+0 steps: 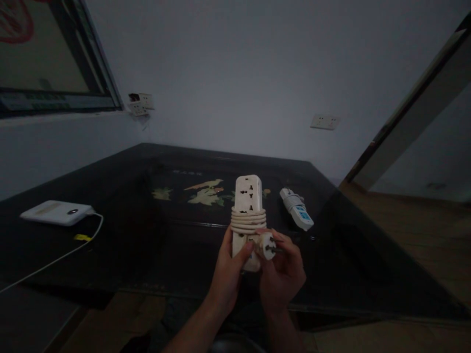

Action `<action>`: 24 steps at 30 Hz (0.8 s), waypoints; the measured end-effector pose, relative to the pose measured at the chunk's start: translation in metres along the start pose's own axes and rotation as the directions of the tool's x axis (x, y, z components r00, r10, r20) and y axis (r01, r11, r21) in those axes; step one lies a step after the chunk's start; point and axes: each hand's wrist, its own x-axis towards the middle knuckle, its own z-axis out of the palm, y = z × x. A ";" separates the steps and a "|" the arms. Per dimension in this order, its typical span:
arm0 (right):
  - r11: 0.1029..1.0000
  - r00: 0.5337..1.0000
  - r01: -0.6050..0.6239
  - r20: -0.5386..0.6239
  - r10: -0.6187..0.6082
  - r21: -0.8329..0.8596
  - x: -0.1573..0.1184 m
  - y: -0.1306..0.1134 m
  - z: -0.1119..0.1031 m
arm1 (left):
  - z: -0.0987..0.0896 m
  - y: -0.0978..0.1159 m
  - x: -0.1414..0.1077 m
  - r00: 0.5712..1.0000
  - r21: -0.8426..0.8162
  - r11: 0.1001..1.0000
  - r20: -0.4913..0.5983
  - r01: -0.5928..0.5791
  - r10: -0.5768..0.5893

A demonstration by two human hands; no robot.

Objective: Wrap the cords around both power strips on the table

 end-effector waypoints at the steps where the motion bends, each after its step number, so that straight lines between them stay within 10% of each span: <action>1: 1.000 1.000 0.001 0.021 0.000 -0.021 0.000 0.004 -0.003 | 0.000 -0.001 0.000 1.000 0.005 1.000 -0.005 0.000 0.000; 10: 0.969 0.828 0.153 0.560 -0.018 -0.195 0.025 0.000 -0.017 | -0.017 -0.003 0.008 0.981 0.192 0.970 -0.094 -0.152 0.172; 20: 0.944 0.932 0.073 0.359 0.050 -0.321 0.010 -0.009 -0.019 | -0.010 0.023 -0.007 0.985 0.206 0.970 0.139 -0.132 0.104; 24: 0.962 0.989 -0.111 0.070 0.132 -0.249 0.002 -0.008 -0.008 | -0.009 0.019 -0.008 0.988 0.186 0.976 0.122 -0.117 0.096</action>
